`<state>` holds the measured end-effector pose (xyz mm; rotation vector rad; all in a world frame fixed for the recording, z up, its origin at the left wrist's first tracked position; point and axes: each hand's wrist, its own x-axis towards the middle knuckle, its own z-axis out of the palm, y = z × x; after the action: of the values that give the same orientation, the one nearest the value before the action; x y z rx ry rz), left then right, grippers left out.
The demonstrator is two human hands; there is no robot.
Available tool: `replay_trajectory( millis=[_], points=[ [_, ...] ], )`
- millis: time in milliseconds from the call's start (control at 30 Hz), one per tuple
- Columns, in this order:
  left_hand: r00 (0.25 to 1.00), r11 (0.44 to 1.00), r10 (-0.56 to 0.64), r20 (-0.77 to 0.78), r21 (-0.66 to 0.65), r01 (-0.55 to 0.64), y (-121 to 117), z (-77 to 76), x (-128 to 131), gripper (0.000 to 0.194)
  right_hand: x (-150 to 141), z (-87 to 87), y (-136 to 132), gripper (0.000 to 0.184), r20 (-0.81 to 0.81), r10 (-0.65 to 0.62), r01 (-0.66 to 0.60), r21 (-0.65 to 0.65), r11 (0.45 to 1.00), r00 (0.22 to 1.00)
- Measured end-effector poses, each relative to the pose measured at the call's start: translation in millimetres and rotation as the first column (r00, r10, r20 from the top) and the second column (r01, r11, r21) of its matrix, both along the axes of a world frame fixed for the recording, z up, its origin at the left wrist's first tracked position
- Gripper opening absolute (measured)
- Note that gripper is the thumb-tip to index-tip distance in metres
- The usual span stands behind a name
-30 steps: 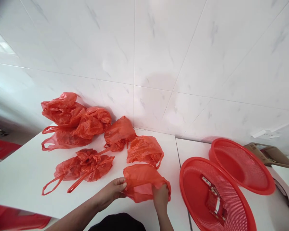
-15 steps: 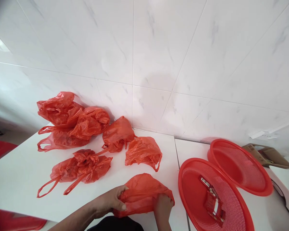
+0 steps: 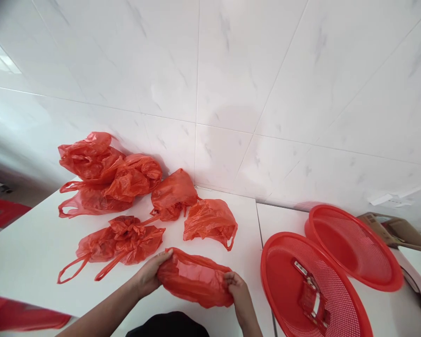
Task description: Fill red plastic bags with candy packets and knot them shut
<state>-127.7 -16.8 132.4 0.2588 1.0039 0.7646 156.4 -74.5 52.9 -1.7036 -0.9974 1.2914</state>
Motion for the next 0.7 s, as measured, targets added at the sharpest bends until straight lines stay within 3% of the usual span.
replay_trajectory(
  millis=[167,333,400,533,700],
  points=[
    [0.995,0.998,0.057,-0.083,-0.020,-0.059,6,-13.2,-11,0.021,29,10.6,-2,0.030,-0.063,-0.164,0.165,0.022,0.986,0.984],
    [0.993,1.000,0.005,-0.117,0.019,-0.003,2,-24.8,-1,0.027,14,23.5,3,0.044,0.194,-0.239,0.229,0.072,0.971,0.952],
    [0.988,0.998,-0.031,-0.152,0.045,0.038,0,-32.0,1,0.030,-5,29.4,6,0.039,0.283,-0.165,0.138,0.111,0.984,0.945],
    [0.946,0.983,-0.098,-0.309,0.118,0.140,1,-49.5,-1,0.038,-46,28.4,13,0.032,0.402,0.114,-0.186,0.146,0.972,0.908],
    [0.762,0.905,-0.018,-0.647,0.313,0.287,6,-53.7,-7,0.037,-71,6.1,14,0.030,0.557,0.335,-0.421,0.028,0.907,0.760]
  ],
)
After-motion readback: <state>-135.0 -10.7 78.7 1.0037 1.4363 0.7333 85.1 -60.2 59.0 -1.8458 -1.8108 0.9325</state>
